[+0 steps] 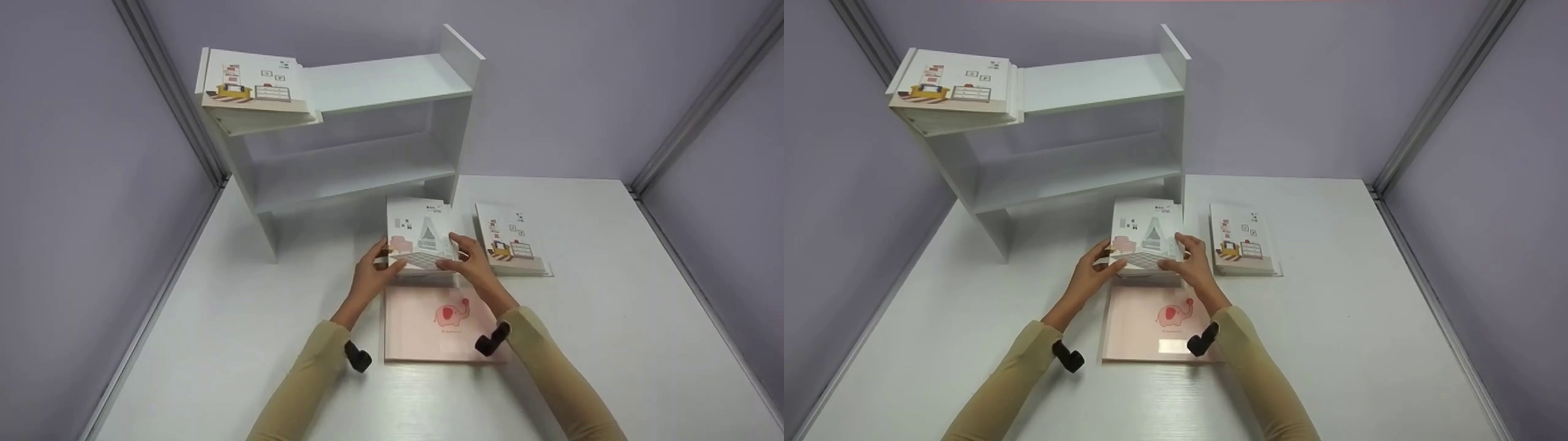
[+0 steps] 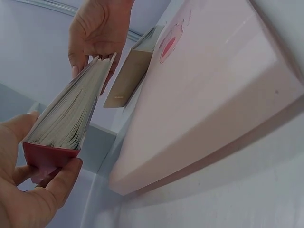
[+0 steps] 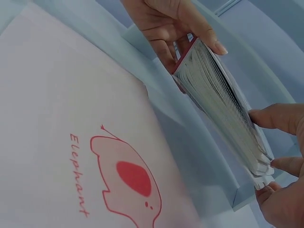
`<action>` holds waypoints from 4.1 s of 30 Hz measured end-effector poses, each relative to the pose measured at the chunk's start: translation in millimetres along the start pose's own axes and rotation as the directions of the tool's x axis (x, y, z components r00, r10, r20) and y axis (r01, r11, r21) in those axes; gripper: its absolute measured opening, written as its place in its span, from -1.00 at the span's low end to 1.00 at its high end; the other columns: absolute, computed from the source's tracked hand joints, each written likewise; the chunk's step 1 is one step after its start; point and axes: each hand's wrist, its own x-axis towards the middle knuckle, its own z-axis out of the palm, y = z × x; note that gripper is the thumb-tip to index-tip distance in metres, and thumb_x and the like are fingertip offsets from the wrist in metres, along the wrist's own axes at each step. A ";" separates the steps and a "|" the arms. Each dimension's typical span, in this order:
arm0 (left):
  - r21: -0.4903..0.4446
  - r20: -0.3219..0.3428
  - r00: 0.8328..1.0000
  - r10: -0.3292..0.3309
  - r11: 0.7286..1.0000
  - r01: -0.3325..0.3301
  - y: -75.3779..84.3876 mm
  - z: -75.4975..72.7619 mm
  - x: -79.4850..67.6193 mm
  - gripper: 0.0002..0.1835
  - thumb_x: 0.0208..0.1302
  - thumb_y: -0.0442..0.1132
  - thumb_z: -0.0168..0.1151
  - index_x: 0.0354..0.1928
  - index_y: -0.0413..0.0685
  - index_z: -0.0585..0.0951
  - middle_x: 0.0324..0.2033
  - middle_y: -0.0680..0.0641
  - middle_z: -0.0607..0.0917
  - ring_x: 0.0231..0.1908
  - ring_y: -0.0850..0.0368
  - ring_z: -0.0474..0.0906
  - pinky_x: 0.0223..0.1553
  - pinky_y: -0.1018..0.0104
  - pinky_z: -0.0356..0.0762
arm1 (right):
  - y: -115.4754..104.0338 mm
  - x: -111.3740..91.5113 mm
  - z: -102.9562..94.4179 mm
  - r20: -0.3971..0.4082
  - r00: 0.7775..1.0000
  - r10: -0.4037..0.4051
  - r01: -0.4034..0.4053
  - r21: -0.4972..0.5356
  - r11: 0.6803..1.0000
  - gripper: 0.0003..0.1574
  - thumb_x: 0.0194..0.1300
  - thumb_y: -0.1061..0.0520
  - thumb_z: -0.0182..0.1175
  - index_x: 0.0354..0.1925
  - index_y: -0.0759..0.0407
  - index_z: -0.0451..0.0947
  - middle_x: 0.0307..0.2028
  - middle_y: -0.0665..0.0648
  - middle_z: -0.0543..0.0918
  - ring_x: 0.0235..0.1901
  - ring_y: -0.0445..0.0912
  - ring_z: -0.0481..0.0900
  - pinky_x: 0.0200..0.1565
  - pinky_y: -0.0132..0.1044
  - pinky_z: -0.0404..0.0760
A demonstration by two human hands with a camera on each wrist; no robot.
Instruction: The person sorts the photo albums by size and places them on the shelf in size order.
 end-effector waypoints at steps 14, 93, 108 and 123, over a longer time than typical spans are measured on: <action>-0.040 -0.005 1.000 0.016 0.999 -0.016 4.8 -0.7 -0.4 -0.25 0.22 -0.24 0.24 0.36 -0.33 0.12 0.11 -0.35 0.41 -0.08 -0.24 0.54 -0.18 0.12 0.62 | -7.2 -2.3 -1.7 0.010 0.999 -0.031 0.031 -0.036 0.999 -0.03 0.02 0.12 0.40 0.35 0.14 0.18 0.33 0.19 0.13 0.32 0.12 0.12 0.32 -0.03 0.15; -0.026 -0.035 0.998 0.061 0.998 -0.062 6.9 5.3 -20.7 -0.24 0.18 -0.24 0.28 0.36 -0.28 0.17 0.05 -0.32 0.47 -0.09 -0.19 0.55 -0.23 0.34 0.62 | -28.0 -37.5 -4.0 0.074 0.991 -0.114 0.120 -0.077 0.990 -0.02 0.04 0.31 0.35 0.35 0.34 0.11 0.35 0.31 -0.01 0.37 0.15 -0.03 0.37 0.03 0.00; -0.022 -0.102 0.985 0.138 0.990 -0.140 8.4 8.2 -25.6 -0.24 0.14 -0.23 0.32 0.34 -0.25 0.21 0.05 -0.25 0.51 -0.10 -0.14 0.56 -0.23 0.36 0.62 | -34.5 -48.5 -3.3 0.082 0.976 -0.202 0.209 -0.086 0.974 -0.05 0.06 0.31 0.33 0.35 0.34 0.11 0.35 0.35 -0.02 0.37 0.17 -0.09 0.36 0.09 -0.02; 0.026 -0.173 0.954 0.244 0.970 -0.243 9.7 10.2 -28.0 -0.26 0.08 -0.27 0.36 0.30 -0.26 0.29 0.05 -0.23 0.56 0.01 -0.09 0.52 -0.08 0.05 0.57 | -32.1 -53.9 -1.6 0.070 0.961 -0.268 0.274 -0.094 0.957 -0.05 0.05 0.32 0.34 0.35 0.31 0.13 0.35 0.36 -0.02 0.37 0.18 -0.04 0.34 0.10 0.01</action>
